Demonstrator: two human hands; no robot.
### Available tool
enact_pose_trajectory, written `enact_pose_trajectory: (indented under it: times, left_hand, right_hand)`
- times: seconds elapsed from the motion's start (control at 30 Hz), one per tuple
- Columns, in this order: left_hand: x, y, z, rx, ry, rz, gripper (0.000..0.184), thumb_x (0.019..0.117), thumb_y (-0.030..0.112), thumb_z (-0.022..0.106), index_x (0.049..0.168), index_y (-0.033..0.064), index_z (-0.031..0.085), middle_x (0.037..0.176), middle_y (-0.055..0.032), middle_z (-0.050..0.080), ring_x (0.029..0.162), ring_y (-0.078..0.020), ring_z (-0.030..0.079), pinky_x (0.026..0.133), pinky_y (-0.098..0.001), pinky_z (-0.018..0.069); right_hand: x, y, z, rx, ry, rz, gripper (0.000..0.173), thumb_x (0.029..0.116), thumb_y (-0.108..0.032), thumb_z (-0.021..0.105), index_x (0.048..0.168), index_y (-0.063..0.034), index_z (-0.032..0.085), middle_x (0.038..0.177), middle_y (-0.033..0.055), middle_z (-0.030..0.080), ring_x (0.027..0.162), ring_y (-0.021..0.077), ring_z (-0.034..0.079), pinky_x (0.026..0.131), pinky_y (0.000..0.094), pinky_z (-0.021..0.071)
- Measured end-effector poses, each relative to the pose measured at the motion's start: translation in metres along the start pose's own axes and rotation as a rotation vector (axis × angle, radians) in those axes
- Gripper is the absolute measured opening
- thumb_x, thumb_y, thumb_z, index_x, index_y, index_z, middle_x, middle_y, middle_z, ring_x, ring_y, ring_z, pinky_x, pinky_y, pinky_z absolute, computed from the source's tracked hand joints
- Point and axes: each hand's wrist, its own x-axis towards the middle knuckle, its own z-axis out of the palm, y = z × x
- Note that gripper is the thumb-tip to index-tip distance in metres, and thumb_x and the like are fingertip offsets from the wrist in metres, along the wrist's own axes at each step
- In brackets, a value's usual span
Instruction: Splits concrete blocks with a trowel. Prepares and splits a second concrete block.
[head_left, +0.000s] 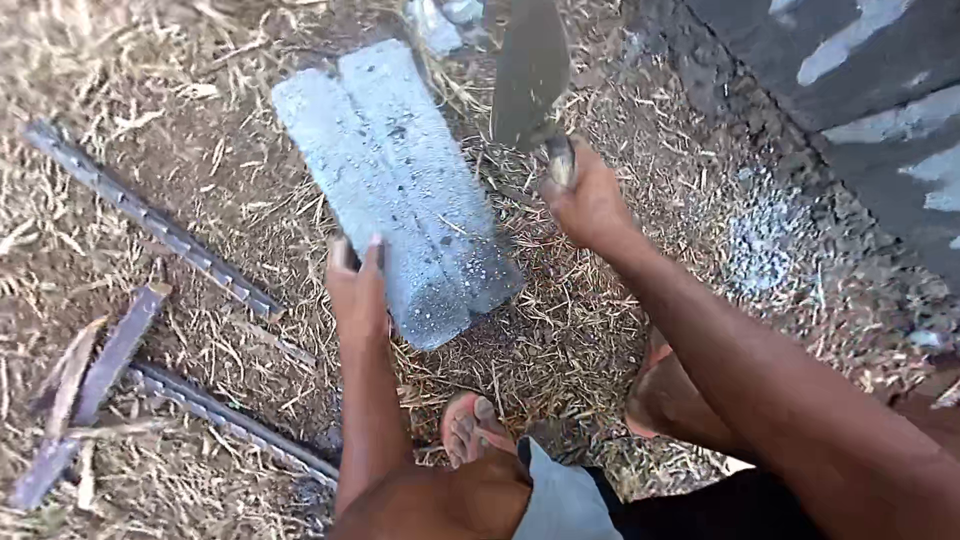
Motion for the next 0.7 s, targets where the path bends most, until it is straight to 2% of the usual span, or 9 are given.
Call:
enact_pose_trajectory:
  times: [0.07,0.17,0.23,0.33,0.37,0.43,0.5,0.57,0.7]
  left_hand:
    - [-0.015,0.001,-0.002,0.09,0.016,-0.028,0.052,0.1008,0.039,0.064,0.143,0.0102,0.052,0.128,-0.0104,0.065,0.11,-0.0202,0.068,0.094,-0.0459,0.0577]
    - [-0.028,0.005,-0.006,0.195,0.048,-0.103,0.051,0.1013,0.031,0.064,0.143,0.0057,0.051,0.117,-0.0123,0.067,0.099,-0.018,0.068,0.085,-0.0407,0.0582]
    - [-0.031,0.009,-0.004,0.179,0.056,-0.167,0.044,0.1057,0.027,0.057,0.143,0.0049,0.048,0.114,-0.012,0.067,0.094,-0.0153,0.069,0.08,-0.0361,0.0589]
    - [-0.026,0.002,0.0,-0.109,-0.021,-0.232,0.042,0.1124,0.023,0.037,0.152,0.0084,0.037,0.13,-0.0086,0.062,0.111,-0.0148,0.065,0.094,-0.0376,0.058]
    - [-0.025,-0.004,0.001,-0.246,-0.04,-0.238,0.039,0.1132,0.024,0.032,0.149,0.0095,0.041,0.127,-0.0075,0.065,0.111,-0.0152,0.067,0.095,-0.0388,0.0585]
    - [-0.024,-0.012,0.005,-0.47,-0.086,-0.228,0.035,0.1134,0.027,0.026,0.132,0.0111,0.052,0.112,-0.0043,0.072,0.104,-0.0141,0.071,0.09,-0.0384,0.062]
    - [-0.024,-0.022,0.005,-0.627,-0.148,-0.17,0.03,0.1104,0.028,0.037,0.121,0.0111,0.059,0.107,-0.0041,0.075,0.101,-0.0146,0.073,0.087,-0.0379,0.0631]
    - [-0.02,-0.031,0.001,-0.724,-0.219,-0.128,0.027,0.0989,0.03,0.065,0.116,0.01,0.067,0.106,-0.007,0.076,0.1,-0.0174,0.074,0.087,-0.0395,0.0631]
    - [-0.017,-0.034,0.0,-0.719,-0.268,-0.082,0.034,0.091,0.033,0.075,0.116,0.0106,0.069,0.11,-0.007,0.076,0.104,-0.0176,0.073,0.091,-0.0397,0.0616]
  right_hand:
    - [0.016,0.022,-0.009,0.078,0.013,0.064,0.048,0.0966,-0.021,0.066,0.137,-0.0013,0.051,0.097,0.0182,0.067,0.078,0.0316,0.069,0.071,0.0551,0.0585]
    - [0.026,0.048,-0.016,0.134,0.018,0.102,0.049,0.0969,-0.02,0.066,0.14,-0.0015,0.05,0.101,0.0185,0.068,0.084,0.0315,0.069,0.076,0.0544,0.0571]
    - [0.03,0.066,-0.012,0.179,0.001,0.115,0.053,0.0964,-0.019,0.066,0.144,-0.0028,0.048,0.103,0.0177,0.068,0.087,0.0306,0.069,0.077,0.0535,0.0565]
    - [0.036,0.087,-0.001,0.239,-0.074,0.152,0.053,0.0965,-0.019,0.066,0.144,-0.0025,0.049,0.104,0.0191,0.069,0.09,0.0332,0.07,0.08,0.0553,0.0569]
    - [0.038,0.093,0.004,0.247,-0.105,0.157,0.051,0.0967,-0.019,0.066,0.143,-0.0025,0.05,0.103,0.0189,0.069,0.09,0.0336,0.07,0.08,0.0554,0.0567]
    - [0.04,0.108,0.015,0.26,-0.166,0.162,0.047,0.096,-0.019,0.066,0.138,-0.0033,0.053,0.098,0.018,0.069,0.086,0.0337,0.07,0.076,0.0558,0.057]
    - [0.038,0.124,0.025,0.27,-0.236,0.173,0.046,0.0965,-0.02,0.065,0.139,-0.0053,0.052,0.095,0.0175,0.069,0.084,0.0344,0.07,0.074,0.057,0.057]
    - [0.033,0.136,0.032,0.272,-0.317,0.185,0.05,0.0985,-0.021,0.064,0.144,-0.0072,0.048,0.095,0.0195,0.069,0.085,0.0378,0.07,0.075,0.0601,0.057]
    - [0.028,0.144,0.031,0.22,-0.406,0.205,0.055,0.1004,-0.022,0.062,0.15,-0.0088,0.043,0.094,0.0203,0.07,0.085,0.0394,0.071,0.075,0.0604,0.057]
